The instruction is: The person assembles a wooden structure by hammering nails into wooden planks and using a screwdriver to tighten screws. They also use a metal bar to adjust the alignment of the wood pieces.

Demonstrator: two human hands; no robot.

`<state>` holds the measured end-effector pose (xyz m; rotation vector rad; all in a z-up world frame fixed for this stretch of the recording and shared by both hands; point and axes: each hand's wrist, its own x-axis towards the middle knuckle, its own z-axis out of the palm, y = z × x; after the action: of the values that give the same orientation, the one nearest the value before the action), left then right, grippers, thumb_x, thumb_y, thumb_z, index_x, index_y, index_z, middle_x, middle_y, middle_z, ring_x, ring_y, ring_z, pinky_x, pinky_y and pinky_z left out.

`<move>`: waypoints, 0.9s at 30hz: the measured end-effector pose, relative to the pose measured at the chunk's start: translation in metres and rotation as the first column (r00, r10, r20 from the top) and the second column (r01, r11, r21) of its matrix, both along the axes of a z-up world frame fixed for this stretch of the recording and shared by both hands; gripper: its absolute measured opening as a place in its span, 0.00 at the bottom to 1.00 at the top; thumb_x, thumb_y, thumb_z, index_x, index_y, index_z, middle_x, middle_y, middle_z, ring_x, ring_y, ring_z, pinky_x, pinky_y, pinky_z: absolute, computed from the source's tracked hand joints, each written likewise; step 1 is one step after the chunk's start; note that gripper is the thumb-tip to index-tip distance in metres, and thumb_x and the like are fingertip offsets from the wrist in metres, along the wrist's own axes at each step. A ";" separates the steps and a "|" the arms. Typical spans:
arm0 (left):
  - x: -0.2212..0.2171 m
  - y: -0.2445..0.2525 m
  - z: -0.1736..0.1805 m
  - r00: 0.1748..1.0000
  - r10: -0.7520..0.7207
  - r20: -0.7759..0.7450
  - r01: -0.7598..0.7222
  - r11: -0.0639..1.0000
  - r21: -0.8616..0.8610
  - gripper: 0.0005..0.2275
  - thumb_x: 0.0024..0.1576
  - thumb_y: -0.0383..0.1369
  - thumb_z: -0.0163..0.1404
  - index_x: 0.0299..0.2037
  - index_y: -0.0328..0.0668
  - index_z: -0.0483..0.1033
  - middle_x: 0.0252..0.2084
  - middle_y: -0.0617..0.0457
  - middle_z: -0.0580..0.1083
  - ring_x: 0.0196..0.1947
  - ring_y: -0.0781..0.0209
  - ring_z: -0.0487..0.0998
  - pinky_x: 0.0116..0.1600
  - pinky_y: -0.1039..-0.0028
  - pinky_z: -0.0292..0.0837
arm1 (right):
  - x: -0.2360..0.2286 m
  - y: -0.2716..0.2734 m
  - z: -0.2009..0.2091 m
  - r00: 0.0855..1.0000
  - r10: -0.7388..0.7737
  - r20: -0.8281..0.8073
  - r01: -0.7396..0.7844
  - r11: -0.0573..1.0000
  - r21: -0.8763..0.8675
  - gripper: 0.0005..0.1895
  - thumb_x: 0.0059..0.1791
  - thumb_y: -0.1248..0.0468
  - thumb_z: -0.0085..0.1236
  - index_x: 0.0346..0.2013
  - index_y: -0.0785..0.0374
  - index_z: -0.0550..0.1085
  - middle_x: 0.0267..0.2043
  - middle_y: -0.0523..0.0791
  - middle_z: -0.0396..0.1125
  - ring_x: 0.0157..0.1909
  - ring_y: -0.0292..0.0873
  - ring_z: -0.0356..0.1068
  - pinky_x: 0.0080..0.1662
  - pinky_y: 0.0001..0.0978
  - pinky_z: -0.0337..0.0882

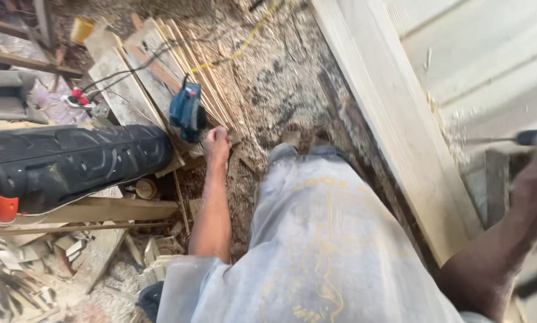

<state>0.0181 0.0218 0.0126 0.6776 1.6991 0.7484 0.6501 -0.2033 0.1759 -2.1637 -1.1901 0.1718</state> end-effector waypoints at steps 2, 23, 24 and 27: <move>0.041 0.019 0.028 0.999 -0.044 0.000 0.044 0.999 0.025 0.18 0.63 0.42 0.51 0.57 0.39 0.75 0.43 0.49 0.79 0.37 0.64 0.78 0.40 0.75 0.76 | -0.053 0.042 0.018 0.933 0.148 -0.328 -0.065 0.966 0.251 0.17 0.63 0.64 0.52 0.63 0.72 0.69 0.57 0.54 0.69 0.53 0.50 0.73 0.54 0.39 0.76; 0.147 0.294 0.032 0.461 -0.620 -0.635 0.872 0.450 0.193 0.37 0.55 0.56 0.52 0.68 0.38 0.62 0.60 0.38 0.73 0.55 0.43 0.76 0.59 0.53 0.73 | -0.275 0.298 0.061 0.874 0.270 -0.404 -0.125 0.928 0.351 0.16 0.65 0.68 0.65 0.59 0.75 0.67 0.59 0.56 0.71 0.63 0.48 0.76 0.63 0.34 0.81; 0.153 0.307 0.032 0.418 -0.606 -0.677 0.905 0.338 0.256 0.39 0.55 0.59 0.54 0.67 0.35 0.61 0.61 0.35 0.72 0.56 0.40 0.75 0.60 0.50 0.70 | -0.279 0.307 0.060 0.882 0.227 -0.412 -0.095 0.944 0.317 0.16 0.65 0.69 0.64 0.59 0.74 0.67 0.58 0.56 0.71 0.62 0.48 0.76 0.62 0.34 0.80; 0.177 0.330 0.043 0.441 -0.669 -0.599 0.889 0.232 0.396 0.44 0.50 0.60 0.60 0.65 0.30 0.59 0.57 0.30 0.70 0.55 0.32 0.73 0.58 0.45 0.70 | -0.300 0.319 0.058 0.889 0.080 -0.451 0.053 0.960 0.273 0.17 0.64 0.68 0.64 0.61 0.73 0.66 0.57 0.56 0.71 0.58 0.46 0.74 0.60 0.33 0.77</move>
<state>0.1954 0.3514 0.0561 2.1266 0.9720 0.4566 0.3503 0.1154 0.2338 -1.7372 -0.8925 0.4666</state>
